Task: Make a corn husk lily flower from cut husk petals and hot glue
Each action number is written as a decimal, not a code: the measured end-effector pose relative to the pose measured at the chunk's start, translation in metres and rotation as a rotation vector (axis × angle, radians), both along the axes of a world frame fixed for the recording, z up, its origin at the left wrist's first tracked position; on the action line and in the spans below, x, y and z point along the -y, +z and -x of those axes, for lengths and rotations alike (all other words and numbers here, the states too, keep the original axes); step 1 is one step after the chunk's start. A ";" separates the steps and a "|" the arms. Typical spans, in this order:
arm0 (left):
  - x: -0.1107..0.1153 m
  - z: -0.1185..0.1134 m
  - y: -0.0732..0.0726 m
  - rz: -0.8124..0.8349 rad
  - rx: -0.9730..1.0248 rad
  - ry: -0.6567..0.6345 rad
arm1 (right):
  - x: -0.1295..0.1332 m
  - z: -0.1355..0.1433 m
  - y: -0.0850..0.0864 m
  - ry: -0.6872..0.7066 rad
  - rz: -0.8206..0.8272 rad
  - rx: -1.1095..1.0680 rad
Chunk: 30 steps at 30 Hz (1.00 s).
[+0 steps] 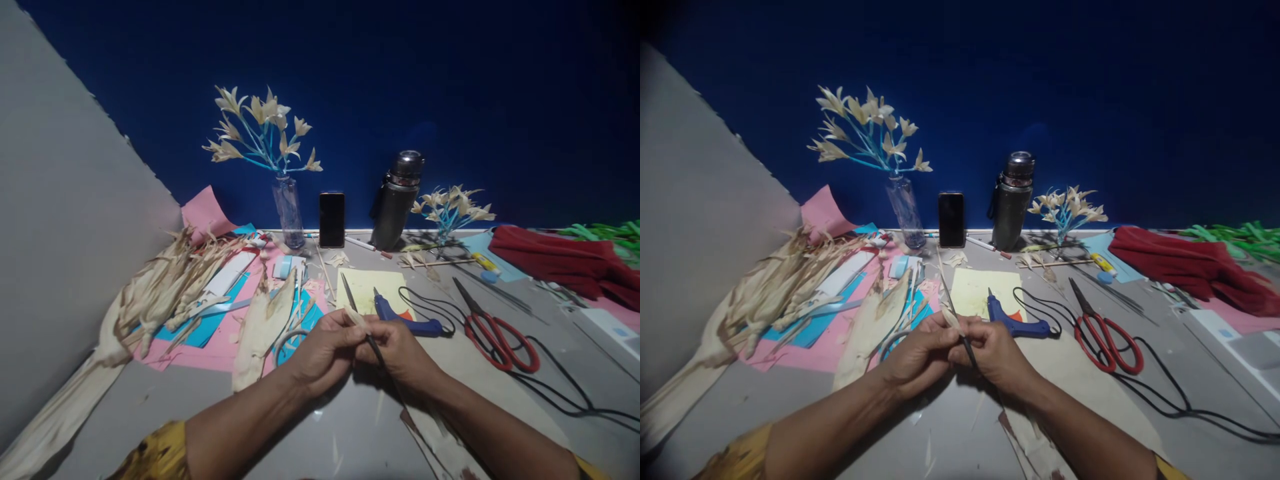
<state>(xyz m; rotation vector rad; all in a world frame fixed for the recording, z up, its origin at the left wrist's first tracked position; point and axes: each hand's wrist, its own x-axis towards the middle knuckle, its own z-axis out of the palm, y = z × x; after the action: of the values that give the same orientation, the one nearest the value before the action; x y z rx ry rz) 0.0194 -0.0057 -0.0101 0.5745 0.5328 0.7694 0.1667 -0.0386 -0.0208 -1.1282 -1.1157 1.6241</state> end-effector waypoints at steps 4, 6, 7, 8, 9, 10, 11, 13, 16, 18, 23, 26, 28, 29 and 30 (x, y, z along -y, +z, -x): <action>0.000 0.002 0.000 0.009 0.004 -0.010 | 0.001 0.000 0.001 0.023 0.002 0.033; 0.001 0.002 0.000 -0.002 0.003 -0.008 | 0.001 -0.001 0.003 0.037 -0.027 0.051; 0.002 0.003 0.001 -0.008 0.005 -0.010 | 0.001 -0.001 0.004 0.048 -0.040 0.050; 0.002 0.003 0.001 -0.013 0.007 -0.013 | 0.001 -0.001 0.004 0.061 -0.055 0.048; 0.002 0.003 0.001 -0.015 0.007 -0.016 | 0.000 -0.002 0.005 0.071 -0.078 0.054; 0.002 0.003 0.001 -0.013 0.009 -0.016 | 0.000 -0.002 0.005 0.079 -0.113 0.078; 0.002 0.002 0.001 -0.005 0.014 -0.015 | -0.001 -0.002 0.005 0.080 -0.159 0.122; 0.002 0.002 0.000 0.014 0.029 -0.010 | -0.002 -0.002 0.003 0.054 -0.242 0.236; 0.002 0.002 0.000 0.010 0.050 -0.021 | -0.003 -0.001 0.000 0.005 -0.253 0.342; 0.002 0.001 0.000 -0.001 0.048 -0.030 | -0.002 -0.001 -0.001 -0.001 -0.211 0.340; 0.003 0.001 0.000 0.021 0.068 -0.061 | -0.002 -0.004 -0.003 0.071 -0.175 0.249; 0.002 0.001 0.000 0.010 0.100 -0.096 | -0.003 -0.009 -0.003 0.104 -0.210 0.262; 0.002 0.002 0.001 -0.003 0.112 -0.101 | -0.005 -0.012 -0.003 0.143 -0.220 0.272; 0.002 0.002 0.001 -0.009 0.111 -0.102 | -0.005 -0.013 -0.002 0.169 -0.217 0.270; 0.002 0.002 0.002 -0.015 0.104 -0.106 | -0.006 -0.014 -0.002 0.196 -0.219 0.266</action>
<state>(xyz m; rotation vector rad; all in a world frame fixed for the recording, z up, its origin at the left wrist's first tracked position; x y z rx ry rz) 0.0176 -0.0074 -0.0083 0.5692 0.3976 0.6990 0.1812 -0.0324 -0.0229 -1.1401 -1.5786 1.4804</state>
